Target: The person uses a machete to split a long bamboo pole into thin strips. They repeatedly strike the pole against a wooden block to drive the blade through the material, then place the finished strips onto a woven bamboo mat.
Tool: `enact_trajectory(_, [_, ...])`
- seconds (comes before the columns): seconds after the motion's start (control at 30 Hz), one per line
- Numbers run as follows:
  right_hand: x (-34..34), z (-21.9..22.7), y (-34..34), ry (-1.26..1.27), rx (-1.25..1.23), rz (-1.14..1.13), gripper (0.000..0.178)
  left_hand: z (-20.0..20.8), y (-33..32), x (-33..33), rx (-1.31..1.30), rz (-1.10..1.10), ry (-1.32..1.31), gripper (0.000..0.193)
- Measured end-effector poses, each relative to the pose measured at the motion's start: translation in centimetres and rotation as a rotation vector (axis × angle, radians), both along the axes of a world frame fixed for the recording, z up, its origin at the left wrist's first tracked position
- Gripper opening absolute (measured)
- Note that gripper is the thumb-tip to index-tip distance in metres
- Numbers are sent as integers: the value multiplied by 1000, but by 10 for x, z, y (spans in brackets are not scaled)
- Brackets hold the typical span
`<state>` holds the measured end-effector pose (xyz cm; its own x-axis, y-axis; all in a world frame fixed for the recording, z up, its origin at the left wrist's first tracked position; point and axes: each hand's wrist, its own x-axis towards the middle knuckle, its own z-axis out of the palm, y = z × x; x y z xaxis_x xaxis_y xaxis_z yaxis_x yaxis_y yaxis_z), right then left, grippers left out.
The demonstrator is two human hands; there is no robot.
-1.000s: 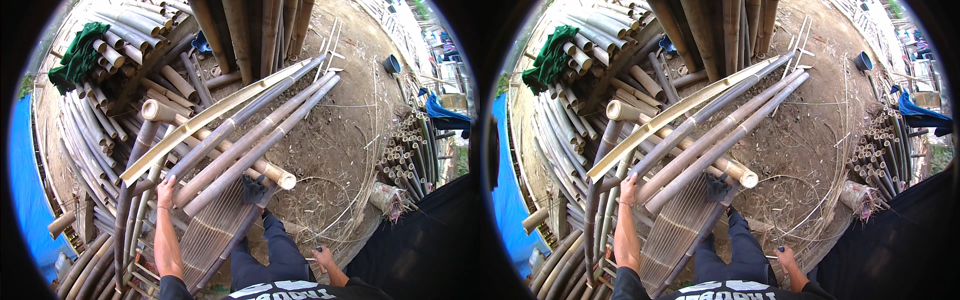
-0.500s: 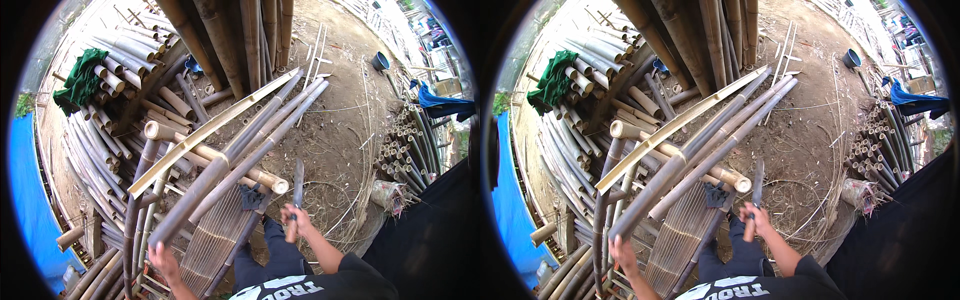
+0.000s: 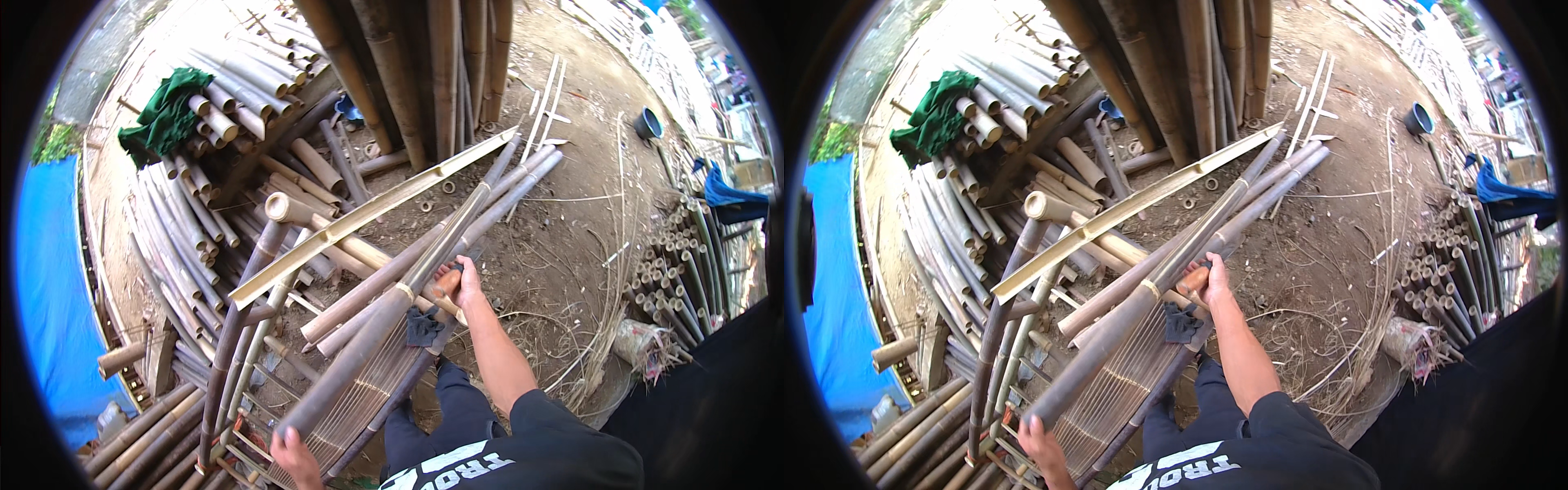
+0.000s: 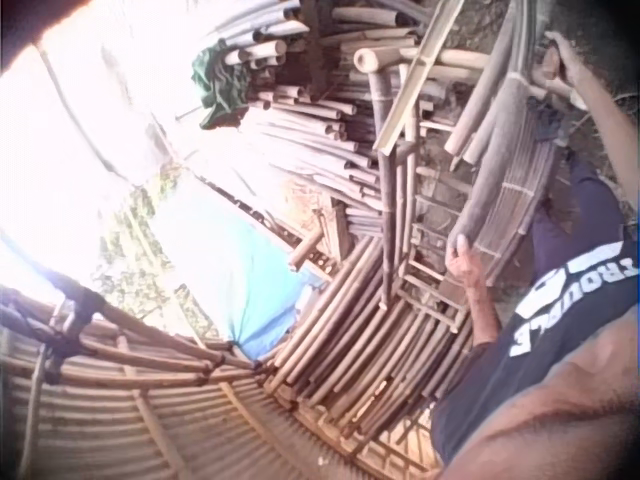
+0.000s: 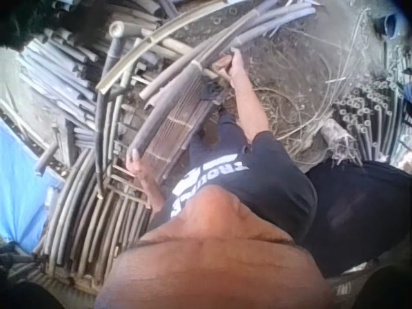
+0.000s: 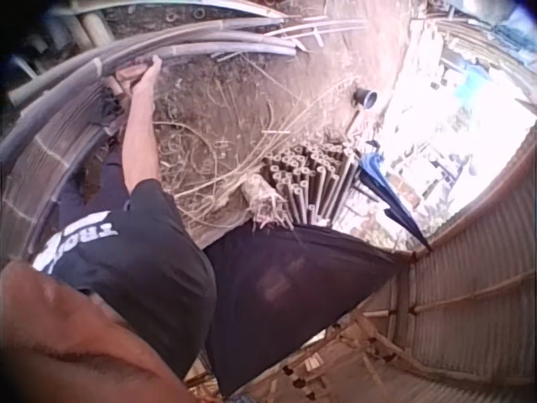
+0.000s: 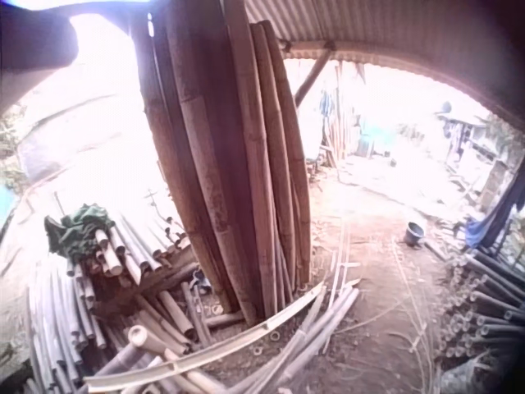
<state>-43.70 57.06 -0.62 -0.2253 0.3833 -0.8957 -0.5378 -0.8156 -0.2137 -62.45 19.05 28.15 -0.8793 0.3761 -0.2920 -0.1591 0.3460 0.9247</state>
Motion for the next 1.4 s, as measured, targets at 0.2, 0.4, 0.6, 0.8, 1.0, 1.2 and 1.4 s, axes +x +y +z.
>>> enact_trajectory(0.2, [13,20,-57,-220,154,132,24,-160,-5,-168,-128,248,-262,39])
enact_trajectory(0.4, [137,40,-114,-470,158,543,26,-265,0,-261,-668,137,-129,59])
enact_trajectory(0.6, [265,47,-173,-713,72,600,21,-217,91,-262,-1043,-339,970,76])
enact_trajectory(0.8, [343,66,-222,-810,-12,731,8,-235,85,-321,-1108,-619,726,58])
enact_trajectory(1.0, [358,66,-255,-796,-68,815,8,-242,50,-336,-1028,-607,652,22])
enact_trajectory(1.2, [283,73,-263,-711,-7,875,9,-174,54,-272,-420,-312,892,20])
enact_trajectory(1.4, [209,70,-273,-667,113,814,19,-53,2,-90,106,-546,198,30])
